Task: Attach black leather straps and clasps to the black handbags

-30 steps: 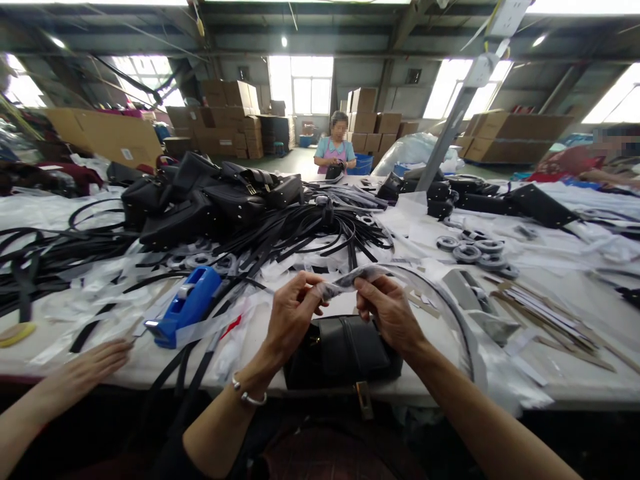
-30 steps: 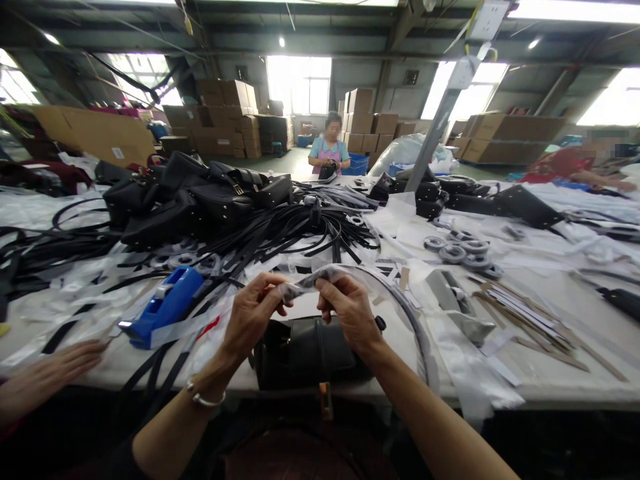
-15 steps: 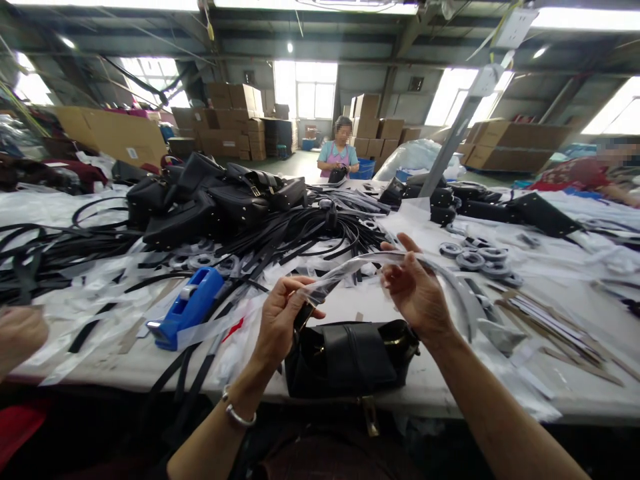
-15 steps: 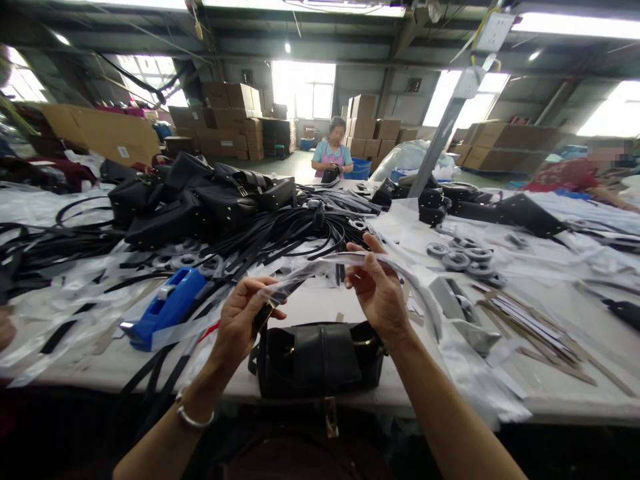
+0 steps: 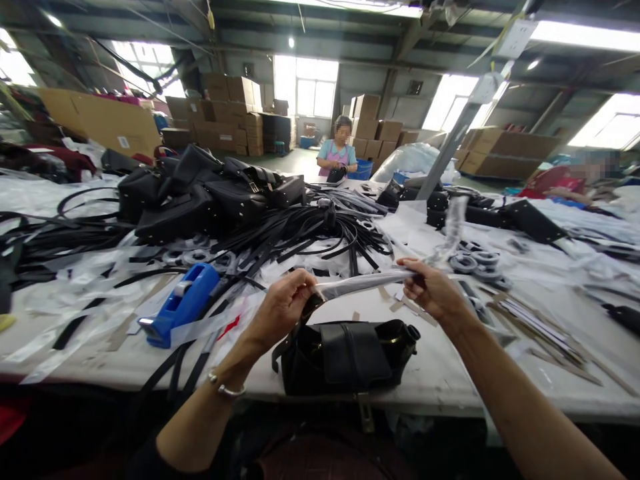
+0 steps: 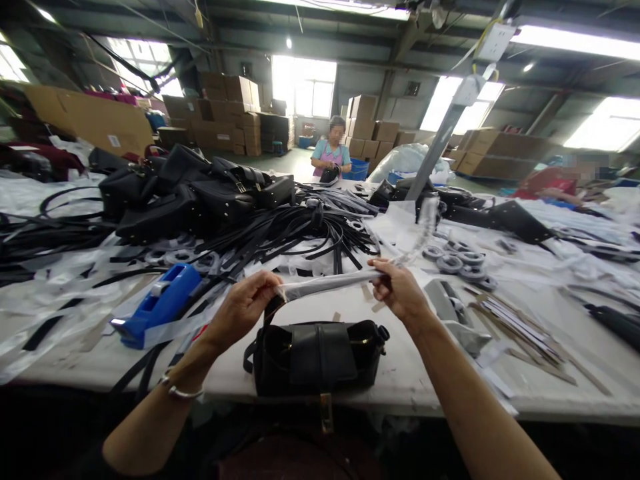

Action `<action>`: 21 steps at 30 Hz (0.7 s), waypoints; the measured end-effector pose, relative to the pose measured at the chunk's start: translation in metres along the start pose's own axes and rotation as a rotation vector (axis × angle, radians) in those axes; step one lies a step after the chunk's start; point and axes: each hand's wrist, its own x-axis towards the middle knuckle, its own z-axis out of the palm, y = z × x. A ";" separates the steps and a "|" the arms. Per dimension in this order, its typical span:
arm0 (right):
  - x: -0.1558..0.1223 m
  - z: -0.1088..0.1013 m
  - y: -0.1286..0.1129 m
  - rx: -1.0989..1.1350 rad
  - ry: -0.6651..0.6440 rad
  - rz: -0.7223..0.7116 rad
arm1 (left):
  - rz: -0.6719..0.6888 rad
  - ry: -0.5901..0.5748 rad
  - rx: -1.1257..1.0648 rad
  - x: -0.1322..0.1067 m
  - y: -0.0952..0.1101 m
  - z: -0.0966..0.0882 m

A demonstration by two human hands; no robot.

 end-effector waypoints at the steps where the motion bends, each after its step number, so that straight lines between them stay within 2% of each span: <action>1: -0.002 -0.001 -0.001 0.058 -0.008 -0.001 | 0.005 -0.016 -0.010 0.001 -0.002 -0.004; 4: -0.009 0.001 -0.008 0.134 -0.041 -0.077 | 0.066 0.026 0.050 0.001 -0.012 -0.009; 7: -0.015 0.010 -0.012 0.109 -0.131 -0.116 | 0.116 0.124 0.089 -0.007 -0.020 -0.005; 10: -0.022 0.025 -0.003 0.067 -0.267 -0.029 | 0.144 0.238 0.028 -0.017 -0.023 0.007; 12: -0.027 0.038 0.010 -0.001 -0.361 0.055 | 0.195 0.273 0.038 -0.022 -0.019 0.012; 14: -0.033 0.052 0.023 -0.114 -0.450 0.111 | 0.226 0.240 0.055 -0.023 -0.012 0.013; 16: -0.039 0.066 0.033 -0.219 -0.507 0.117 | 0.195 0.171 0.029 -0.023 -0.002 0.011; 21: -0.046 0.087 0.042 -0.246 -0.513 0.019 | 0.022 0.019 -0.117 -0.026 0.013 0.005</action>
